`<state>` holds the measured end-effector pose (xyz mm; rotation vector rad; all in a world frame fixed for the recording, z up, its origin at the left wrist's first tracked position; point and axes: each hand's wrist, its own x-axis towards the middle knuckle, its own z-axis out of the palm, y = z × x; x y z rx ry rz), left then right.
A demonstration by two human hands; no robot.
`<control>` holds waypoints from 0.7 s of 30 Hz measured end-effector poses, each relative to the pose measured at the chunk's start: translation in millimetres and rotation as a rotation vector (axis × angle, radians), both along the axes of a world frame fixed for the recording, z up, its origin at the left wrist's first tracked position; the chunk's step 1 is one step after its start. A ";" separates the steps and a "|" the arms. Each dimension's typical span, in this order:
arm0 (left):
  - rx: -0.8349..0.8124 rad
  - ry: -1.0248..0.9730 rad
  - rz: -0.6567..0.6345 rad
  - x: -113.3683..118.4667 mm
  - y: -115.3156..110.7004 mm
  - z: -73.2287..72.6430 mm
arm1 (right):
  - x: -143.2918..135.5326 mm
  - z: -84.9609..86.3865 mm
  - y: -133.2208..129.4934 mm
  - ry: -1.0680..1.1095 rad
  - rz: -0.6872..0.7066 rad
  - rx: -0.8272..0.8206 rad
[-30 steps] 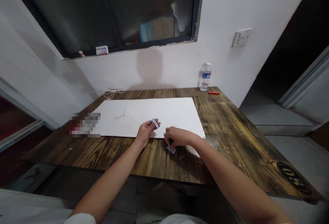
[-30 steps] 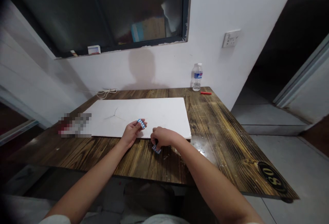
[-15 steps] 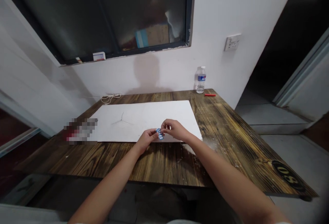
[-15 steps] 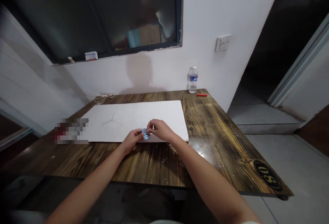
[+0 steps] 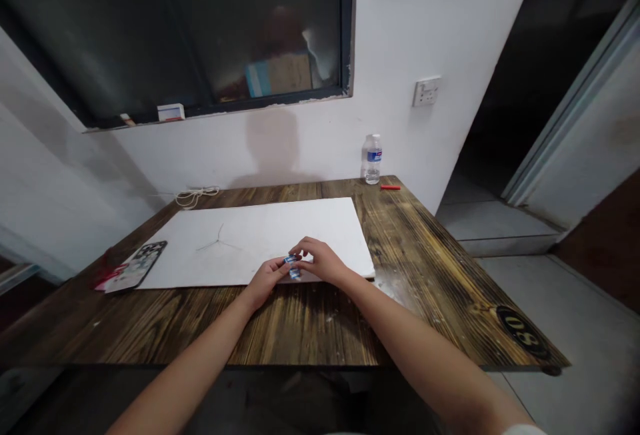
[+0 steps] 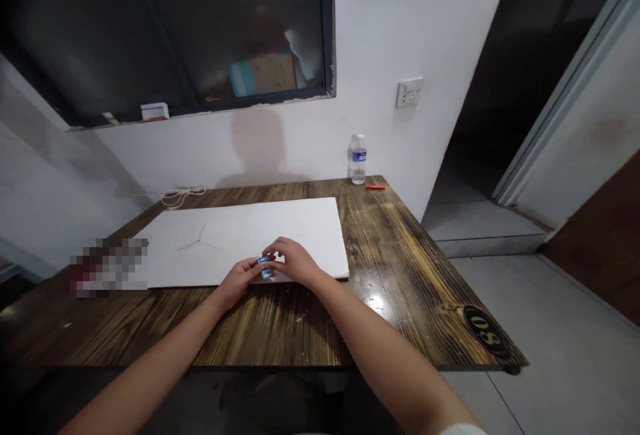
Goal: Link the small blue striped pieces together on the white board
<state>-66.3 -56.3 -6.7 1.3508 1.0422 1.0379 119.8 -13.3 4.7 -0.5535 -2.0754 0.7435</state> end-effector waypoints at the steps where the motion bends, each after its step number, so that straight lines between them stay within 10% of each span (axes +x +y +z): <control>1: -0.019 -0.002 0.016 0.5 0.5 -0.1 | -1.0 -1.4 -0.1 0.011 -0.012 0.001; 10: -0.025 0.047 0.108 6.5 10.1 8.4 | -7.7 -5.8 1.4 0.132 -0.135 -0.078; 21: -0.003 0.146 0.139 31.5 58.2 31.6 | 1.4 -16.9 36.1 0.540 -0.177 -0.632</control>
